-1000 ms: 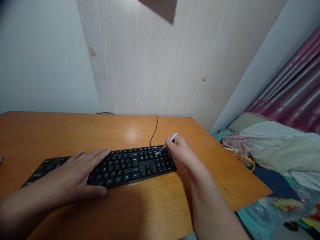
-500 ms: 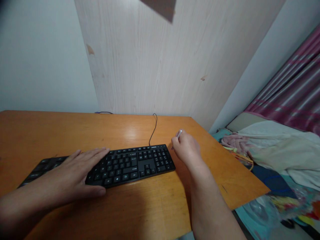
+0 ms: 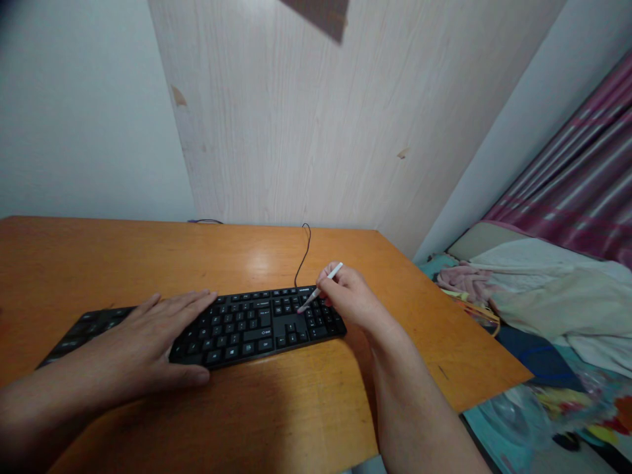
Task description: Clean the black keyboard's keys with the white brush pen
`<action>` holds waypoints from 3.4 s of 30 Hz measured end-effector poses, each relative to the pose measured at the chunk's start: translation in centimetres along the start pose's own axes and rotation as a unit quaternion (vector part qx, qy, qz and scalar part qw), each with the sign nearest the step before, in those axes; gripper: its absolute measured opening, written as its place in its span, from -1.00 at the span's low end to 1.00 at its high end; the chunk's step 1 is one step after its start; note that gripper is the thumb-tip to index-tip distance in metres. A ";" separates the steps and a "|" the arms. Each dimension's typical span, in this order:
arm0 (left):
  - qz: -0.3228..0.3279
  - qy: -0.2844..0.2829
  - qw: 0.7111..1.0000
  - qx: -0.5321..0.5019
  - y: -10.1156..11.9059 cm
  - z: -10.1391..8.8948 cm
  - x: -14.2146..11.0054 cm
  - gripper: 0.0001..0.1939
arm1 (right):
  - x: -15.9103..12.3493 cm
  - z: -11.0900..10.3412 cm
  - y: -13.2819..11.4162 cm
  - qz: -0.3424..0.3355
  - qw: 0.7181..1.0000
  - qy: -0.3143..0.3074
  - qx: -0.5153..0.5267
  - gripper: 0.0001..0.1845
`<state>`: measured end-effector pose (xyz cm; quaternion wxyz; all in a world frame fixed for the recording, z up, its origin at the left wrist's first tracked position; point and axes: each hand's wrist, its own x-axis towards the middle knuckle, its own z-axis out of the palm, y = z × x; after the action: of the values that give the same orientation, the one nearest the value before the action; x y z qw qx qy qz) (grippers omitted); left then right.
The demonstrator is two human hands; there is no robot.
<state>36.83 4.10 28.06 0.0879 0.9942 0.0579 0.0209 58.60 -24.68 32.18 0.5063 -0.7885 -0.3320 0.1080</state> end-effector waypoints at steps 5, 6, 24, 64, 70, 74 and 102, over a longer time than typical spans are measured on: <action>-0.002 0.008 1.000 -0.012 0.3 -0.2 0.1 0.23 | 0.3 -0.3 0.7 -0.018 0.996 0.021 -0.080 -0.80; -0.001 0.011 1.000 -0.013 0.3 -0.2 0.1 0.23 | 0.4 -0.4 0.8 -0.019 0.994 0.030 -0.102 -0.79; 0.002 0.000 1.000 0.001 -0.2 0.2 0.1 0.27 | -0.1 -1.9 0.2 -0.038 0.979 0.121 -0.156 -0.82; 0.001 0.000 1.000 -0.005 0.0 0.0 0.1 0.25 | -0.4 -3.5 0.5 0.040 0.913 0.166 -0.371 -0.80; -0.002 -0.006 1.000 -0.005 0.0 0.1 0.1 0.27 | -0.1 -2.5 0.4 -0.033 0.979 0.119 -0.162 -0.77; -0.001 0.003 1.000 -0.008 -0.2 0.2 0.1 0.27 | -0.4 -0.8 -0.3 -0.030 0.997 0.032 -0.061 -0.82; -0.004 0.005 1.000 -0.012 0.0 -0.1 0.1 0.26 | 0.0 -3.9 1.1 0.016 0.932 0.145 -0.330 -0.76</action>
<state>36.94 4.08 28.13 0.0997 0.9927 0.0620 0.0263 61.01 -27.81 33.04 0.2580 -0.9235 -0.2593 -0.1155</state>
